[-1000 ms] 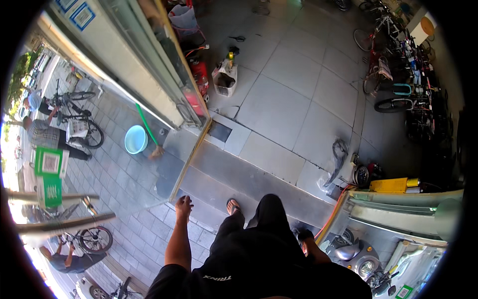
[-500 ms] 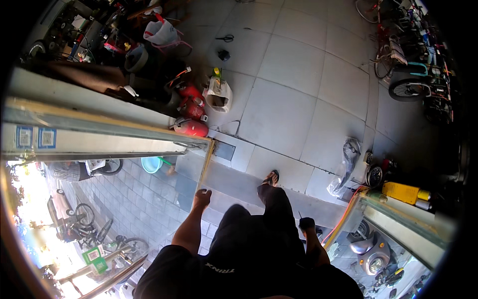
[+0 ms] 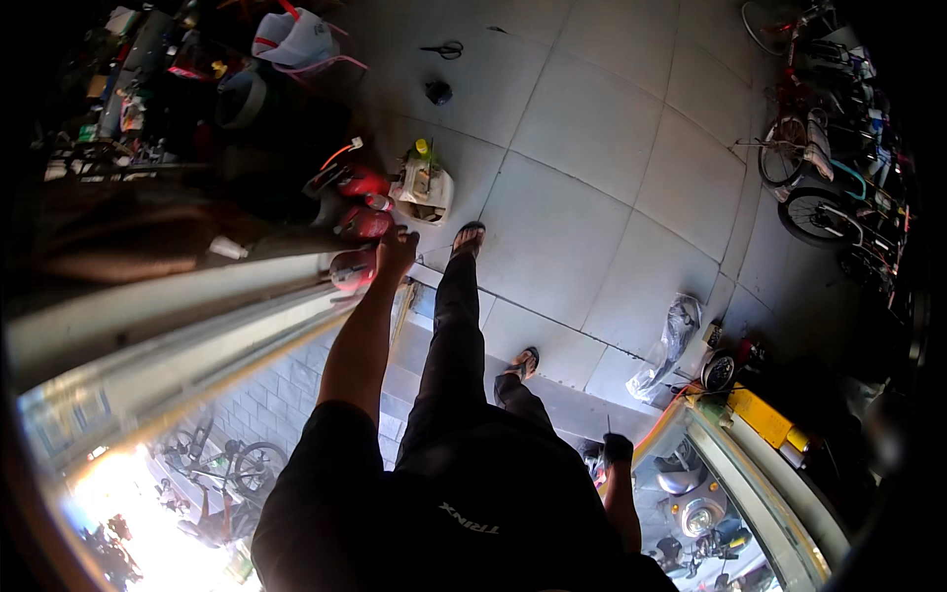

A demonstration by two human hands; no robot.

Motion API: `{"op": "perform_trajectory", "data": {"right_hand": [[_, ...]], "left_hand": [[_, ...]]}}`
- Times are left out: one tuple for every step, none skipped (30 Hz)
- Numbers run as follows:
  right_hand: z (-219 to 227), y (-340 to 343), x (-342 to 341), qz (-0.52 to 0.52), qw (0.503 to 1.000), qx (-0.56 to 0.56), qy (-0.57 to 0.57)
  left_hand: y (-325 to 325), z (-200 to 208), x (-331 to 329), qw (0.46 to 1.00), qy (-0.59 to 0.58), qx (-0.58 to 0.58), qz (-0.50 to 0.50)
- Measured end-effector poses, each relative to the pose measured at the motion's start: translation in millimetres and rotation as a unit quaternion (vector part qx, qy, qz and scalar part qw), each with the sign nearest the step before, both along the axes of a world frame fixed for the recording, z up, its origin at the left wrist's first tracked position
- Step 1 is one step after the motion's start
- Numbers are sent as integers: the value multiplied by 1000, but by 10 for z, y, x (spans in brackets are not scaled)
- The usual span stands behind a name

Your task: The person repairs a scooter's handlebar assembly on a sidewalk. They use a wrench to tighten bolts on the handlebar stem and adjust the handlebar position. Another person assists by holding the scooter steady.

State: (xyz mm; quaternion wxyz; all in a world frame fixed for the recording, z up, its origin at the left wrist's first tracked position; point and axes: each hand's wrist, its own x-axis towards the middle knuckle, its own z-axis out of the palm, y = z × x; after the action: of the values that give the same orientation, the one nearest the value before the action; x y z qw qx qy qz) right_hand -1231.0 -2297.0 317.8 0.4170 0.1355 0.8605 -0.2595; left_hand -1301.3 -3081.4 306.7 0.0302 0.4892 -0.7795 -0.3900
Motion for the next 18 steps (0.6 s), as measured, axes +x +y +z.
{"op": "perform_trajectory", "data": {"right_hand": [[37, 52, 89, -6, 1000, 5, 5], [66, 195, 448, -41, 999, -8, 15], [180, 362, 332, -46, 998, -44, 22], [511, 699, 470, -142, 978, -148, 45], [636, 430, 790, 2, 999, -44, 8], [790, 125, 948, 166, 984, 54, -15], [1085, -219, 985, 332, 930, 150, -51], [1446, -743, 1175, 358, 922, 121, 85], [1555, -939, 1120, 439, 879, 167, -79], [1744, -1071, 1104, 418, 878, 176, -152], [1844, -1260, 1071, 377, 889, 184, -183], [1921, -1435, 1044, 336, 899, 188, -207], [1973, -1597, 1026, 302, 906, 195, -225], [1967, -1690, 896, 287, 909, 191, -236], [1861, -1694, 708, 283, 911, 185, -237], [1907, -1833, 718, 262, 913, 188, -250], [1880, -1866, 667, 254, 914, 189, -253], [1932, -1968, 717, 240, 914, 194, -263]], "left_hand": [[-256, -289, -164, 999, 35, -23, 0], [-449, -501, -453, 999, 41, -14, -20], [-721, -903, -311, 1000, 4, -2, 20], [-884, -1190, -287, 999, -14, 16, 26], [-1014, -1339, -490, 1000, -28, 9, -2], [-1133, -1435, -728, 999, -49, 23, -3], [-1265, -1529, -875, 997, -73, 35, 6], [-1352, -1607, -1240, 994, -97, 49, -16], [-1432, -1741, -1334, 993, -90, 68, -27], [-1527, -1896, -1344, 992, -90, 88, -33], [-1582, -2008, -1365, 989, -86, 114, -45], [-1607, -2086, -1417, 985, -80, 141, -57], [-1649, -2270, -1422, 985, -64, 152, -49], [-1812, -2509, -1216, 987, -50, 152, -29], [-1966, -2670, -987, 989, -28, 145, -1], [-1947, -2809, -965, 991, -52, 123, -6], [-1910, -2817, -949, 992, -47, 114, 6], [-1827, -2794, -1027, 993, -44, 112, 8]]}}
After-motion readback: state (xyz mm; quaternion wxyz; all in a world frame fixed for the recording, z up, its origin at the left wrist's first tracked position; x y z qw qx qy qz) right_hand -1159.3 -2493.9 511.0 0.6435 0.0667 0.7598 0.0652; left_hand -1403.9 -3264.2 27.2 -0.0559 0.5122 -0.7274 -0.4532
